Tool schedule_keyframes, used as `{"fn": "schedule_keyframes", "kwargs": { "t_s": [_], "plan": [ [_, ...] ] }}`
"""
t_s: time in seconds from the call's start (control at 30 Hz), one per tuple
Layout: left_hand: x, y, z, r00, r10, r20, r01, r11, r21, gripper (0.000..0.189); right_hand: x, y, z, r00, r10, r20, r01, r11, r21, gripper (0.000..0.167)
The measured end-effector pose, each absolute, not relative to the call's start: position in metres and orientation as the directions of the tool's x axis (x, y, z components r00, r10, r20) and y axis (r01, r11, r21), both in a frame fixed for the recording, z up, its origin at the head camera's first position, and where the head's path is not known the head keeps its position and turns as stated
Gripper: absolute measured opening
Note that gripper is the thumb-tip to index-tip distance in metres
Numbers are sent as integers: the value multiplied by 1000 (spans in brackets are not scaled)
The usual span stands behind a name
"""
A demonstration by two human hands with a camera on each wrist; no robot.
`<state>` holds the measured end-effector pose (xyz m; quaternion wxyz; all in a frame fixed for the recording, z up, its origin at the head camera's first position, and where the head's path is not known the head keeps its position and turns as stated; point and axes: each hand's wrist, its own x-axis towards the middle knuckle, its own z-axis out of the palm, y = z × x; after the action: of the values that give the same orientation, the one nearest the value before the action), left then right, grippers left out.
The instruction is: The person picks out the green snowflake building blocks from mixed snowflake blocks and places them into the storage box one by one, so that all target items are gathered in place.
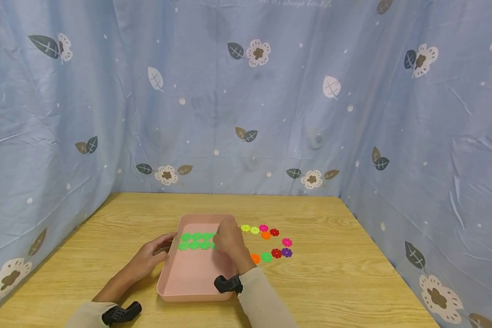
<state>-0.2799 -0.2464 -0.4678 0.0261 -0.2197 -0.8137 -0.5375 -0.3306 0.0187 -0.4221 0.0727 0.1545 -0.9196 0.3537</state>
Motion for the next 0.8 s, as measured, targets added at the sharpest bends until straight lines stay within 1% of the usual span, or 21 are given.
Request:
{"fn": "schedule_keyframes", "kwargs": {
  "t_s": [0.17,0.4,0.47,0.6,0.7,0.8],
  "plan": [
    [-280,-246,-467,-900,328,286,395,343,852,62,-331,18,-424,-931,-243,272,-363,689,-627,53],
    [-279,-245,-465,-905,318,283,390,356,849,62,-331,20,-422,-941,-236,241,-337,640,-691,50],
    [-279,-245,-465,-906,318,281,389,358,849,62,-331,21,-420,-940,-243,241,-341,624,-703,46],
    [-279,-245,-465,-902,326,282,393,352,850,62,-331,27,-415,-931,-276,236,-357,567,-743,29],
    [-280,-246,-466,-900,330,284,396,349,849,61,-331,33,-411,-926,-314,208,-342,472,-812,18],
    [-281,-246,-467,-898,332,288,401,349,847,61,-332,37,-406,-925,-335,178,-305,381,-873,17]
  ]
}}
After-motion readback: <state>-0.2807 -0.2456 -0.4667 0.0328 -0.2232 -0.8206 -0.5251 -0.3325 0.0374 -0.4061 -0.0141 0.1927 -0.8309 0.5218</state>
